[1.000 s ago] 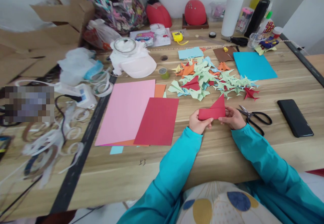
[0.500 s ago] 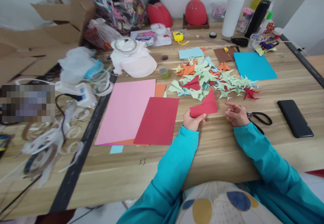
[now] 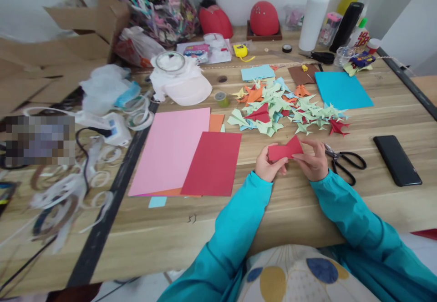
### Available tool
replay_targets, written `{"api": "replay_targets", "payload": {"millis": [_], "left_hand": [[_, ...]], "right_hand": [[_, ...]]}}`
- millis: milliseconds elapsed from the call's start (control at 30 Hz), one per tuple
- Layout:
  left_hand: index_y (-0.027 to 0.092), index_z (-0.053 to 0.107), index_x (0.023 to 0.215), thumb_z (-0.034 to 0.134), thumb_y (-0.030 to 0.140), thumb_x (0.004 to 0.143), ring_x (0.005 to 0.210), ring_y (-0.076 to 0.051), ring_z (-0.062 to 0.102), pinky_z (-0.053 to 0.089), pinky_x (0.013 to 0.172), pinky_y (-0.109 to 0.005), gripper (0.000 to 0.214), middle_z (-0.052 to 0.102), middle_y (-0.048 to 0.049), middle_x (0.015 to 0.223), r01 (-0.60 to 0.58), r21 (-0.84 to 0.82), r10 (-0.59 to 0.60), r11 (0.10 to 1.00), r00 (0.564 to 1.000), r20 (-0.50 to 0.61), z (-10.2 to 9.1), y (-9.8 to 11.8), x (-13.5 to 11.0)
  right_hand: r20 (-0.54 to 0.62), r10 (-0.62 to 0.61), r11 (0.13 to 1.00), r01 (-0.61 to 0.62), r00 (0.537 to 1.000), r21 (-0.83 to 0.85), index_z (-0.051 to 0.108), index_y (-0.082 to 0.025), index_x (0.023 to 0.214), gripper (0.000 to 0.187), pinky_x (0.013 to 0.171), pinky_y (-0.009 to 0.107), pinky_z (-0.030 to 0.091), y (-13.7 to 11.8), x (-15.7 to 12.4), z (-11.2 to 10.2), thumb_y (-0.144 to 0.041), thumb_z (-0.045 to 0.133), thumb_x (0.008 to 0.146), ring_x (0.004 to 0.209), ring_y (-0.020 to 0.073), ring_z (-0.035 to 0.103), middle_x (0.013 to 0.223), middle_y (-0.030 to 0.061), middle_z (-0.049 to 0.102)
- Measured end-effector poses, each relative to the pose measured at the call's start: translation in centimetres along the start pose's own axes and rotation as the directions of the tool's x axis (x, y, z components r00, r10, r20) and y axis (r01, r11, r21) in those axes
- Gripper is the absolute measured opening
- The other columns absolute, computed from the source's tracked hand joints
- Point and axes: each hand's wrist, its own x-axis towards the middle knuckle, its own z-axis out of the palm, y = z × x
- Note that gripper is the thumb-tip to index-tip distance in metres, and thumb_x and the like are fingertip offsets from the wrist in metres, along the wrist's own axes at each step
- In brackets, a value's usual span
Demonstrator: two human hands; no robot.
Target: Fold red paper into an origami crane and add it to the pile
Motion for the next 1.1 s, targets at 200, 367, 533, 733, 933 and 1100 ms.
{"api": "replay_targets", "payload": {"millis": [200,367,533,733,933,1100], "left_hand": [[0.018,0.054,0.103,0.065,0.033,0.067,0.104,-0.024,0.051,0.045,0.084,-0.041,0.040,0.051,-0.0130,0.112,-0.508,0.639,0.643,0.578,0.765,0.026,-1.4,0.1,0.2],[0.020,0.063,0.084,0.059,0.023,0.072,0.099,-0.022,0.051,0.041,0.084,-0.041,0.012,0.058,-0.0080,0.104,-0.678,0.724,0.690,0.127,0.584,0.426,-1.4,0.5,-0.4],[0.017,0.063,0.079,0.051,0.016,0.076,0.093,-0.021,0.053,0.040,0.084,-0.041,0.013,0.063,-0.0075,0.095,-0.659,0.750,0.662,-0.055,0.538,0.521,-0.8,0.1,-0.6],[0.017,0.062,0.077,0.049,0.014,0.076,0.093,-0.018,0.054,0.037,0.089,-0.039,0.013,0.065,-0.0064,0.092,-0.664,0.739,0.630,-0.116,0.526,0.572,-0.6,-0.4,-0.7],[0.017,0.061,0.071,0.052,0.016,0.075,0.091,-0.018,0.054,0.037,0.090,-0.041,0.010,0.065,-0.0050,0.094,-0.708,0.665,0.607,-0.237,0.427,0.670,-2.0,0.4,-0.6],[0.018,0.061,0.072,0.051,0.016,0.074,0.091,-0.018,0.054,0.036,0.090,-0.044,0.010,0.064,-0.0050,0.094,-0.691,0.683,0.602,-0.236,0.448,0.661,-3.2,0.9,-0.8]], "right_hand": [[0.038,-0.030,0.998,0.033,0.999,-0.061,0.068,-0.025,0.079,0.010,0.082,0.040,0.042,0.0,-0.2,0.0,-0.021,0.061,0.074,0.101,0.0232,0.046,0.111,0.0062,0.051],[0.049,-0.096,0.989,0.100,0.994,-0.106,0.068,-0.025,0.078,0.012,0.082,0.038,0.042,-0.5,-0.2,0.2,-0.019,0.059,0.075,0.102,0.0222,0.046,0.107,0.0061,0.053],[0.071,-0.158,0.976,0.166,0.985,-0.142,0.067,-0.024,0.080,0.013,0.085,0.038,0.040,-0.9,-0.3,0.5,-0.017,0.056,0.077,0.100,0.0205,0.048,0.101,0.0048,0.059],[0.097,-0.277,0.947,0.288,0.956,-0.140,0.065,-0.020,0.079,0.018,0.090,0.039,0.036,-0.8,-0.8,1.0,-0.013,0.049,0.080,0.101,0.0188,0.048,0.098,0.0049,0.062],[0.117,-0.217,0.965,0.231,0.969,-0.122,0.065,-0.025,0.079,0.011,0.095,0.044,0.027,-1.1,-1.0,1.3,-0.019,0.056,0.077,0.101,0.0197,0.047,0.101,0.0017,0.062],[0.089,-0.196,0.975,0.203,0.977,-0.087,0.066,-0.026,0.076,0.010,0.094,0.042,0.028,-1.2,-1.0,1.7,-0.021,0.057,0.077,0.101,0.0189,0.047,0.100,0.0010,0.062]]}}
